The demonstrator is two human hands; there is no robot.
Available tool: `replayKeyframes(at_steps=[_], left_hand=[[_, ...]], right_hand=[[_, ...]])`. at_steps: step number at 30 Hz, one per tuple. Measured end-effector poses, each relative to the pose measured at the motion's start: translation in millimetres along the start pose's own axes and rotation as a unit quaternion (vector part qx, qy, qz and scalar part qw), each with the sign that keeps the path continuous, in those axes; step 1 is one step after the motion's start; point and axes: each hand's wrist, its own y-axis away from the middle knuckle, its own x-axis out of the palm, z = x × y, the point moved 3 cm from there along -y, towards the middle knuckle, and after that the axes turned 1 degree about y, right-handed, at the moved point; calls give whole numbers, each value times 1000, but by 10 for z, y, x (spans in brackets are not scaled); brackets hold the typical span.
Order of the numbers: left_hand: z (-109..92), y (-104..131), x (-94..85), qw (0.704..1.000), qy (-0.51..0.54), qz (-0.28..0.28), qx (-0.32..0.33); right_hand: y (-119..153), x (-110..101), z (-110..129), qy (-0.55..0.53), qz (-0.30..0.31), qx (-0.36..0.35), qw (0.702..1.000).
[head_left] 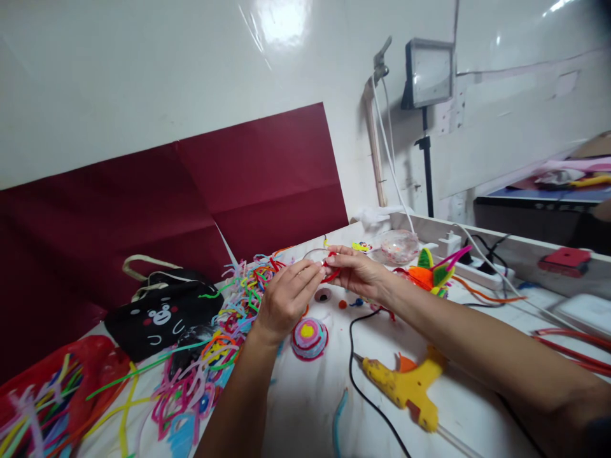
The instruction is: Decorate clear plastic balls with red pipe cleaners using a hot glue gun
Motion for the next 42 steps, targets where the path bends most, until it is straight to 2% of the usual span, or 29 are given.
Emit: replayKeyframes(at_steps=[5, 11, 15, 21, 28, 34, 42], left_hand=[[12, 3, 29, 1000, 4, -5, -13], [73, 32, 18, 995, 70, -9, -69], [119, 79, -36, 993, 72, -35, -89], [143, 108, -59, 988, 39, -61, -138], [126, 73, -34, 973, 42, -117, -195], [128, 68, -21, 962, 59, -127, -236], [132, 44, -20, 954, 93, -113, -260]], right_hand=[[-20, -19, 2, 4, -5, -7, 1000], [25, 67, 56, 6, 3, -15, 1000], [42, 106, 71, 12, 12, -10, 1000], [35, 52, 67, 26, 9, -9, 1000], [51, 14, 73, 24, -23, -2, 999], [61, 34, 81, 35, -17, -5, 999], [64, 45, 98, 33, -21, -19, 999]])
